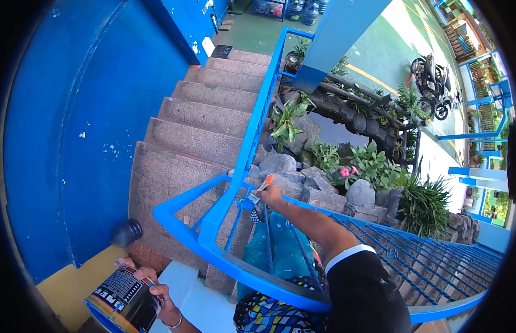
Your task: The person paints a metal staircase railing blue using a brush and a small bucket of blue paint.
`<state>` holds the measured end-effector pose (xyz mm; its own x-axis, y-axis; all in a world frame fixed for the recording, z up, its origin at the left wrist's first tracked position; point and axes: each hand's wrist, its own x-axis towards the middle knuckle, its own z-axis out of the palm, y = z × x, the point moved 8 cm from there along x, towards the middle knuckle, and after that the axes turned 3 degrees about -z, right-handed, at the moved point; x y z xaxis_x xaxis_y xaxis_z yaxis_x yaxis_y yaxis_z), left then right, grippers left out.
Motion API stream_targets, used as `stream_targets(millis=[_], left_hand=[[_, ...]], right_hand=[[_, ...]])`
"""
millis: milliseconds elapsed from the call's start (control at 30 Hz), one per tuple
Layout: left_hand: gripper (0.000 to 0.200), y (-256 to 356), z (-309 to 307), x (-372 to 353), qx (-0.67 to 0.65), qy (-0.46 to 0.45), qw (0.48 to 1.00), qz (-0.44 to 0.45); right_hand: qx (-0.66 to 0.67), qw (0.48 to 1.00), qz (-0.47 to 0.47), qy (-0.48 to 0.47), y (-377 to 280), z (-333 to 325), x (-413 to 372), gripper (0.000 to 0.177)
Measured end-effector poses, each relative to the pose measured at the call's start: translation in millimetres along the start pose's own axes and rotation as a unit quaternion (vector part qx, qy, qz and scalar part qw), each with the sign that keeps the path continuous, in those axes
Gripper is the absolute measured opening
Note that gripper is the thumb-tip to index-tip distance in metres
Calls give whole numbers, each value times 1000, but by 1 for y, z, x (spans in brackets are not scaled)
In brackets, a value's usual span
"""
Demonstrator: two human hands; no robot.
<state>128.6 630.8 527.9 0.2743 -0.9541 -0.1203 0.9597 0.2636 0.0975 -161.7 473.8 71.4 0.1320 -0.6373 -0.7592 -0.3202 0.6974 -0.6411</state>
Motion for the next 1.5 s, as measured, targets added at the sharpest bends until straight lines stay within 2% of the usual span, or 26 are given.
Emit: stream_targets(millis=[67,133,233,333,433,533,567,667,733,933,1033,1100,1200,1300,1400,1500], left_hand=[[92,-3,0,1,-2,2,1000,-1],[85,-5,-3,0,-16,11,1000,11],[73,-7,-7,-3,-46,28,998,31],[72,-3,-10,-2,-45,22,998,31],[71,5,-16,-3,-28,18,999,26],[71,9,-18,-6,-26,18,999,38],[71,9,-18,-5,-27,17,999,39],[82,10,-21,-7,-28,21,999,32],[88,13,-26,-10,-31,29,998,37],[82,11,-37,-14,-56,50,994,80],[76,2,-31,-8,-57,46,996,59],[83,7,-33,-5,-29,36,998,30],[84,6,-34,-4,-22,30,999,21],[84,6,-35,-2,-17,29,999,19],[82,4,-35,0,-27,28,999,18],[75,2,-36,1,-55,34,997,32]], right_hand=[[7,999,-40,11,16,13,18,24],[7,998,-69,6,15,23,24,24],[-65,996,-60,-33,22,36,25,27],[-108,988,-104,-43,23,48,25,31],[-130,984,-80,-93,14,44,10,30],[-117,989,-41,-75,-7,23,2,29],[-161,985,-30,-57,-15,13,1,28],[-139,990,-20,4,-5,5,14,29],[-132,990,-39,18,0,13,21,33],[-115,987,-105,37,20,48,32,33],[-140,984,-107,25,14,51,25,30],[-169,982,-83,-9,15,45,22,32],[-228,964,-118,63,-1,24,22,33],[-187,971,-113,99,-2,20,24,33],[-162,983,-65,49,12,38,35,34],[-149,983,-106,24,12,54,27,35]])
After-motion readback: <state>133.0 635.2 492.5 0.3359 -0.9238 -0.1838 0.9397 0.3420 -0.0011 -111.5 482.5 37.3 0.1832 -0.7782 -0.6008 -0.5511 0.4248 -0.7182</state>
